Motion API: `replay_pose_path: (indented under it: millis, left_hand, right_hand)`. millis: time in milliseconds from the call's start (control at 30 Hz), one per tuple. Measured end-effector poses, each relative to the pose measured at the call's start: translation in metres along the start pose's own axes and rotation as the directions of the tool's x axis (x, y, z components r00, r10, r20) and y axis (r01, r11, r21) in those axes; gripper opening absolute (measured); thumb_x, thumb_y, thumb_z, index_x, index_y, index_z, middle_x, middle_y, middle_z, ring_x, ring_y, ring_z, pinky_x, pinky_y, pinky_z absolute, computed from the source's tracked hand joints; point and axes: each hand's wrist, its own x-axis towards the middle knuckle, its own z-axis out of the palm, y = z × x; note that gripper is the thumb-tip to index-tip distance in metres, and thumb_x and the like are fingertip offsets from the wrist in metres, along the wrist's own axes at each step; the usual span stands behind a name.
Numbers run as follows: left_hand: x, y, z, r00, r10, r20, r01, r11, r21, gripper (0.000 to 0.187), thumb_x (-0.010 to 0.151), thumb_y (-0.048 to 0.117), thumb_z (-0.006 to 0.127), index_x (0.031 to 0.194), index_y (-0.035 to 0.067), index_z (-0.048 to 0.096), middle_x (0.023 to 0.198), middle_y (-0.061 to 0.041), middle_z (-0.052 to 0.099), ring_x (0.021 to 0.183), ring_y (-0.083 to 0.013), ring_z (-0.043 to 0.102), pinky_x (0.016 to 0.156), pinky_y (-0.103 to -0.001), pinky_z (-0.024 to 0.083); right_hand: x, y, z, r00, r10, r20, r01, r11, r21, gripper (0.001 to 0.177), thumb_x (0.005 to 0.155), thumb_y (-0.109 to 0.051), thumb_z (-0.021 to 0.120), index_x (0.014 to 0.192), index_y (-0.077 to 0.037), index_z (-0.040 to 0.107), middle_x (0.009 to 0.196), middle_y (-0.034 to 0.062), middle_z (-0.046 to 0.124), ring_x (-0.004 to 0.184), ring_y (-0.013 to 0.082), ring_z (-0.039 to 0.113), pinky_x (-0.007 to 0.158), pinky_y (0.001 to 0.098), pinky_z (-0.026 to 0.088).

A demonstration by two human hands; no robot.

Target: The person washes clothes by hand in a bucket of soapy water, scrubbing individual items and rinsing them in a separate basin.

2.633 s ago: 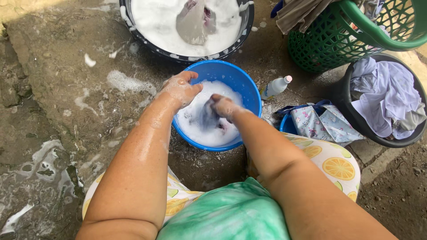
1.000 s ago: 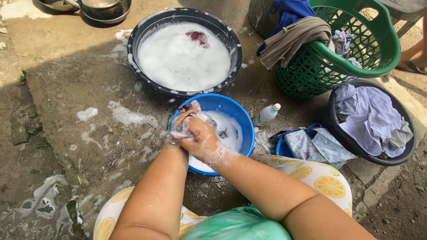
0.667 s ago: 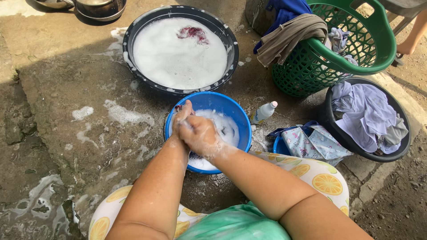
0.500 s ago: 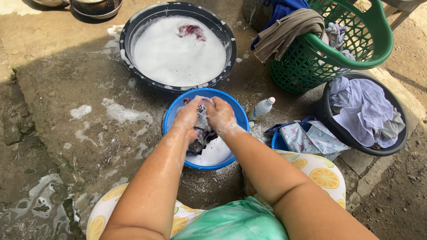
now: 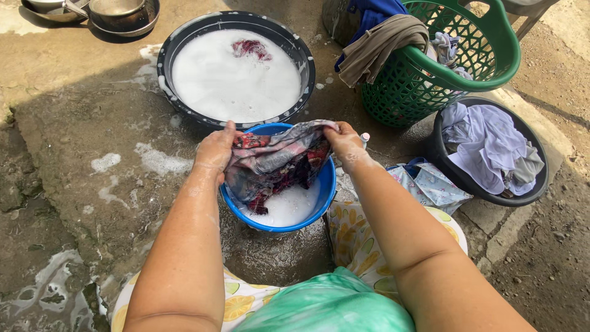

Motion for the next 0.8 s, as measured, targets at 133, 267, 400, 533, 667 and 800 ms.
replay_pose_path:
  millis: [133, 267, 400, 533, 667, 800]
  left_hand:
    - [0.006, -0.016, 0.023, 0.900, 0.094, 0.426, -0.061, 0.994, -0.091, 0.030, 0.090, 0.022, 0.073, 0.116, 0.006, 0.072, 0.103, -0.005, 0.073, 0.089, -0.0131, 0.068, 0.080, -0.031, 0.061]
    - [0.008, -0.018, 0.029, 0.865, 0.286, 0.411, -0.239, 0.957, -0.163, 0.031, 0.088, 0.022, 0.077, 0.112, 0.006, 0.068, 0.102, -0.004, 0.073, 0.094, -0.0115, 0.070, 0.081, -0.028, 0.058]
    - [-0.003, -0.009, 0.018, 0.806, 0.157, 0.571, -0.289, 0.946, 0.148, 0.050, 0.085, 0.029, 0.083, 0.127, 0.009, 0.066, 0.114, -0.005, 0.072, 0.103, -0.0141, 0.065, 0.090, -0.030, 0.051]
    - [-0.004, -0.028, 0.031, 0.837, -0.284, 0.468, -0.164, 0.686, 0.709, 0.072, 0.073, 0.046, 0.085, 0.134, 0.011, 0.070, 0.126, -0.015, 0.076, 0.113, -0.0274, 0.070, 0.100, -0.041, 0.053]
    - [-0.004, -0.057, 0.050, 0.847, -0.266, 0.460, -0.285, 0.502, 0.816, 0.078, 0.069, 0.057, 0.083, 0.133, 0.015, 0.071, 0.136, -0.014, 0.070, 0.126, -0.0287, 0.065, 0.111, -0.038, 0.045]
    - [0.005, -0.057, 0.073, 0.905, -0.157, 0.394, -0.293, 0.442, 0.848, 0.075, 0.094, 0.066, 0.055, 0.147, 0.013, 0.050, 0.152, -0.021, 0.043, 0.140, -0.0418, 0.040, 0.113, -0.049, 0.027]
  right_hand:
    - [-0.049, -0.039, 0.034, 0.930, 0.064, 0.361, -0.013, 0.990, -0.141, 0.078, 0.081, -0.010, 0.075, 0.150, -0.018, 0.039, 0.120, 0.0105, 0.065, 0.097, 0.0180, 0.071, 0.089, 0.0311, 0.060]
    - [-0.072, -0.068, 0.049, 0.753, -0.082, 0.653, 0.202, 0.973, -0.110, 0.062, 0.089, -0.014, 0.078, 0.142, -0.013, 0.047, 0.118, 0.0101, 0.070, 0.097, 0.0160, 0.070, 0.084, 0.0287, 0.057]
    - [-0.043, -0.118, 0.027, 0.811, -0.449, 0.376, 0.436, 0.891, 0.126, 0.016, 0.096, -0.003, 0.066, 0.110, -0.007, 0.073, 0.099, 0.0047, 0.078, 0.092, 0.0124, 0.073, 0.086, 0.0289, 0.062]
    - [-0.026, -0.173, -0.008, 0.689, -0.705, 0.170, 0.464, 0.609, 0.643, 0.010, 0.104, -0.001, 0.064, 0.111, -0.007, 0.068, 0.099, 0.0030, 0.074, 0.094, 0.0152, 0.072, 0.090, 0.0349, 0.062]
    - [-0.023, -0.186, -0.004, 0.625, -0.777, 0.077, 0.445, 0.436, 0.782, 0.004, 0.113, 0.000, 0.065, 0.117, 0.001, 0.066, 0.105, 0.0130, 0.073, 0.094, 0.0201, 0.069, 0.089, 0.0373, 0.060]
    - [-0.034, -0.146, 0.003, 0.851, -0.192, 0.489, 0.329, 0.921, -0.210, 0.100, 0.078, -0.016, 0.086, 0.162, -0.021, 0.031, 0.159, 0.0237, 0.036, 0.141, 0.0338, 0.047, 0.115, 0.0428, 0.045]
